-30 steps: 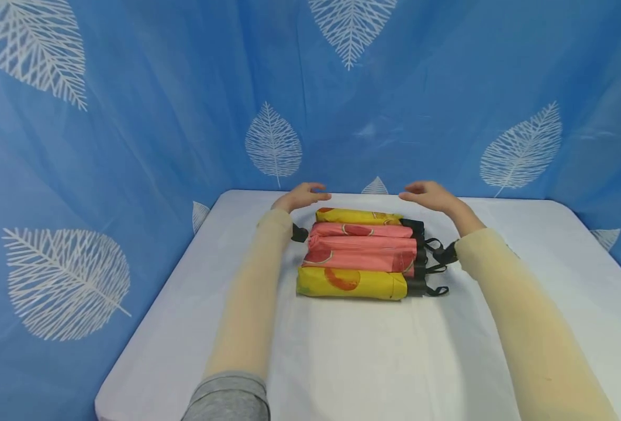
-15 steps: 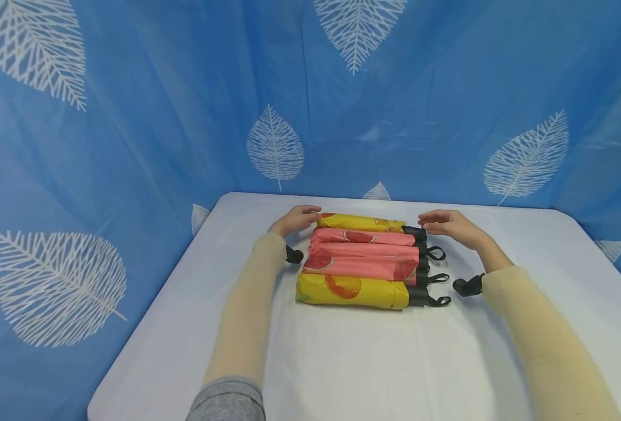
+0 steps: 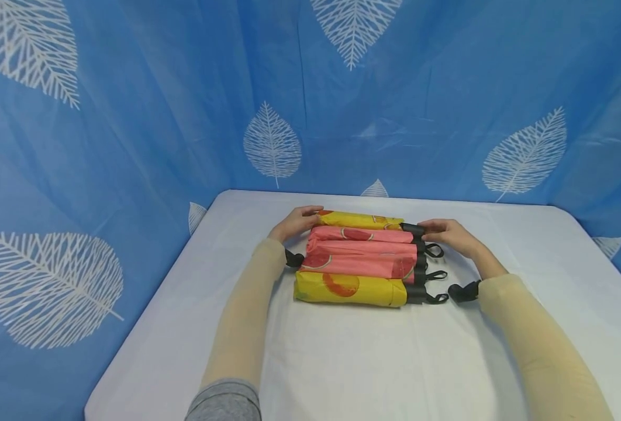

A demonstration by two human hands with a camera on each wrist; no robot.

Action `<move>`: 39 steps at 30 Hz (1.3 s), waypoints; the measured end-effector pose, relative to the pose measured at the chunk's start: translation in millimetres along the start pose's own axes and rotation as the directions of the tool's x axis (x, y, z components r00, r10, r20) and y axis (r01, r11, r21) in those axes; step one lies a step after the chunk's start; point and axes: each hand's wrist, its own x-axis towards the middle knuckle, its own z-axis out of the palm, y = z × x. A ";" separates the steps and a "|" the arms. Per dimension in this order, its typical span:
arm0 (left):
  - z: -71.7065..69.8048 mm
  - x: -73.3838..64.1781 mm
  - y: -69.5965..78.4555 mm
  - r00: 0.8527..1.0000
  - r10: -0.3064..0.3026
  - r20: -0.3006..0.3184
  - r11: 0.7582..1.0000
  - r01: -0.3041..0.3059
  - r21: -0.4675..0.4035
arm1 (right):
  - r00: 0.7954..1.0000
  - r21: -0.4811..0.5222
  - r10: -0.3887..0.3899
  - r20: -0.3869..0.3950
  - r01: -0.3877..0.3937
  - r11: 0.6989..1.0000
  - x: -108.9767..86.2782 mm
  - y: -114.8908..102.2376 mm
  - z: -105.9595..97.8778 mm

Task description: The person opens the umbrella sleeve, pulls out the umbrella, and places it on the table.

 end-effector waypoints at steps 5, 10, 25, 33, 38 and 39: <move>2.6 2.8 -1.5 0.999 -0.001 -0.032 0.998 0.004 0.067 | 0.998 -0.070 -0.033 -0.046 0.030 0.997 3.9 5.3 3.4; 5.4 1.0 -2.7 0.998 -0.016 -0.057 1.000 0.017 0.019 | 0.996 -0.064 -0.055 -0.075 0.050 0.997 7.1 11.7 5.3; -9.8 -4.5 10.7 0.980 0.056 -0.193 0.991 -0.079 -0.112 | 0.993 0.187 -0.085 -0.084 0.100 0.977 9.5 -28.8 -4.0; -11.3 -8.7 25.8 0.961 0.107 -0.255 0.958 -0.168 -0.233 | 0.974 0.397 -0.138 -0.178 0.199 0.896 11.5 -46.4 3.9; -7.5 -7.8 28.2 0.954 0.105 -0.282 0.947 -0.182 -0.263 | 0.958 0.494 -0.139 -0.252 0.251 0.832 11.5 -49.3 8.5; -6.6 -7.2 28.8 0.952 0.104 -0.287 0.945 -0.184 -0.271 | 0.955 0.516 -0.142 -0.261 0.263 0.815 11.7 -49.8 8.7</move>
